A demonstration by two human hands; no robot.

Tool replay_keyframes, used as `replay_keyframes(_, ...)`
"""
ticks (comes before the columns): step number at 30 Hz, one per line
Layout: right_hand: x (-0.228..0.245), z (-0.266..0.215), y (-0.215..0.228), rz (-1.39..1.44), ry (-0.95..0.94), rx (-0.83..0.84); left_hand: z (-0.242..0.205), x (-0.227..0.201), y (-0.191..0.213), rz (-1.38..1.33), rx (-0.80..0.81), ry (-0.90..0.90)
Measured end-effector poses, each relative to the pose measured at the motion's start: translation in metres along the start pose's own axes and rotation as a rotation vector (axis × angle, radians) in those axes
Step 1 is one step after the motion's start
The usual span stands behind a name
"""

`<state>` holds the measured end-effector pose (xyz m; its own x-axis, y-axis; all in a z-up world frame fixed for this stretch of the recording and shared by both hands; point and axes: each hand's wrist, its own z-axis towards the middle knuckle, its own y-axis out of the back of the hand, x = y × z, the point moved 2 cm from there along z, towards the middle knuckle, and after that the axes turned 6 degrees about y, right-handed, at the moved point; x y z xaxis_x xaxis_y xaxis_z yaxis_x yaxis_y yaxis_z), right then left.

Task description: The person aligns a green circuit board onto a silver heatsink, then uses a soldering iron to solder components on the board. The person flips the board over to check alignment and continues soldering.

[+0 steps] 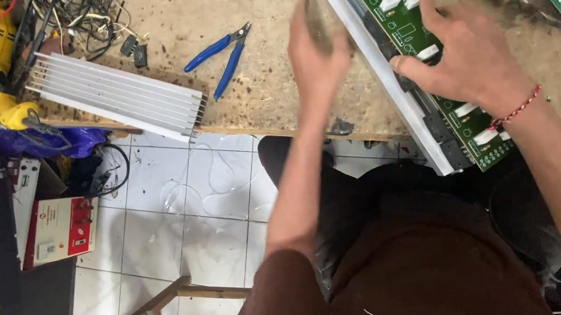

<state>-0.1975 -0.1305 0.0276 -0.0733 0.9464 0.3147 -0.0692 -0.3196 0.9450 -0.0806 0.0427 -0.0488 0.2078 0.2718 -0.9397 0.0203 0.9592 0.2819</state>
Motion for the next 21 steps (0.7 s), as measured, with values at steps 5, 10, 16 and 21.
replay_keyframes(5,-0.008,-0.001,-0.009,-0.188,0.193,-0.175,0.048,0.009,-0.013,-0.135,0.323,0.005)
replay_keyframes(10,-0.012,-0.001,-0.011,-0.179,0.119,-0.101,0.062,0.025,-0.021,-0.335,0.297,0.097)
replay_keyframes(16,-0.014,-0.001,-0.014,-0.243,0.109,-0.131,0.056,0.037,-0.024,-0.4,0.229,0.063)
replay_keyframes(21,-0.013,-0.001,-0.013,-0.2,0.103,-0.136,0.036,0.028,-0.017,-0.033,-0.004,-0.187)
